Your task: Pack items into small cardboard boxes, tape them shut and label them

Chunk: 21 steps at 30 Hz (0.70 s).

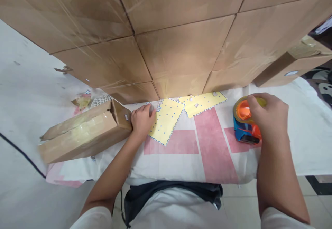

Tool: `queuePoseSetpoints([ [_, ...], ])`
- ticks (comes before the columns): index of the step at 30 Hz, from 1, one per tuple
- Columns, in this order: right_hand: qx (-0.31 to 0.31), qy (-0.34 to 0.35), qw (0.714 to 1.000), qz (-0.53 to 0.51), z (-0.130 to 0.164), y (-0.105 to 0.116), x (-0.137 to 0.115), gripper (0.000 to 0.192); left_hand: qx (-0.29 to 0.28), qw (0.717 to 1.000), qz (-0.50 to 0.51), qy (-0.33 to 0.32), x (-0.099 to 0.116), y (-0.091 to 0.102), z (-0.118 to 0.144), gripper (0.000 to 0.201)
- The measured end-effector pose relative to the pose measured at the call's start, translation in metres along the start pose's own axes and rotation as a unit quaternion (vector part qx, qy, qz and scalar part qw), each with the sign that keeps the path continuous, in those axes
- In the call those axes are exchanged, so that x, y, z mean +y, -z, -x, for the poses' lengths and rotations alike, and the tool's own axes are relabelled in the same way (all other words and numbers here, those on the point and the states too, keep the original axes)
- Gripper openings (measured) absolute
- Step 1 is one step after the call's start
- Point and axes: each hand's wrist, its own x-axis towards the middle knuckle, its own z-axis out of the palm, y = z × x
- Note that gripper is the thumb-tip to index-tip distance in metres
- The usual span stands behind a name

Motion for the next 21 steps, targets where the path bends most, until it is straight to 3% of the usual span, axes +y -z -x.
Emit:
queuePoseSetpoints([
  [3, 0.041, 0.046, 0.998, 0.004, -0.004, -0.007, 0.009, 0.046, 0.031, 0.984, 0.169, 0.051, -0.001, 0.009, 0.006, 0.021],
  [7, 0.150, 0.125, 0.980, 0.047, -0.004, -0.011, 0.014, 0.043, 0.031, 0.921, 0.378, 0.090, 0.007, 0.022, 0.025, 0.021],
  [9, 0.207, 0.153, 0.964, 0.062, 0.005, -0.007, 0.000, 0.032, 0.034, 0.903, 0.417, 0.101, 0.013, 0.029, 0.036, 0.026],
  [11, 0.206, 0.224, 0.952, 0.019, 0.023, -0.002, -0.030, 0.022, 0.047, 0.903, 0.415, 0.095, 0.019, 0.037, 0.046, 0.027],
  [12, 0.142, 0.285, 0.947, -0.027, 0.034, 0.000, -0.050, 0.018, 0.060, 0.909, 0.403, 0.086, 0.022, 0.040, 0.052, 0.026],
  [13, 0.040, 0.347, 0.930, -0.116, 0.047, 0.001, -0.071, 0.015, 0.078, 0.917, 0.384, 0.074, 0.025, 0.044, 0.057, 0.025],
  [15, -0.195, 0.387, 0.867, -0.245, 0.072, -0.004, -0.114, 0.013, 0.124, 0.933, 0.336, 0.036, 0.030, 0.049, 0.068, 0.023],
  [16, -0.267, 0.398, 0.835, -0.270, 0.084, -0.008, -0.133, 0.014, 0.150, 0.939, 0.310, 0.008, 0.032, 0.051, 0.074, 0.022],
  [18, -0.341, 0.431, 0.798, -0.247, 0.104, -0.019, -0.163, 0.013, 0.202, 0.941, 0.265, -0.055, 0.033, 0.052, 0.085, 0.019],
  [21, -0.369, 0.481, 0.766, -0.216, 0.121, -0.035, -0.186, 0.012, 0.263, 0.934, 0.213, -0.113, 0.027, 0.052, 0.099, 0.019],
])
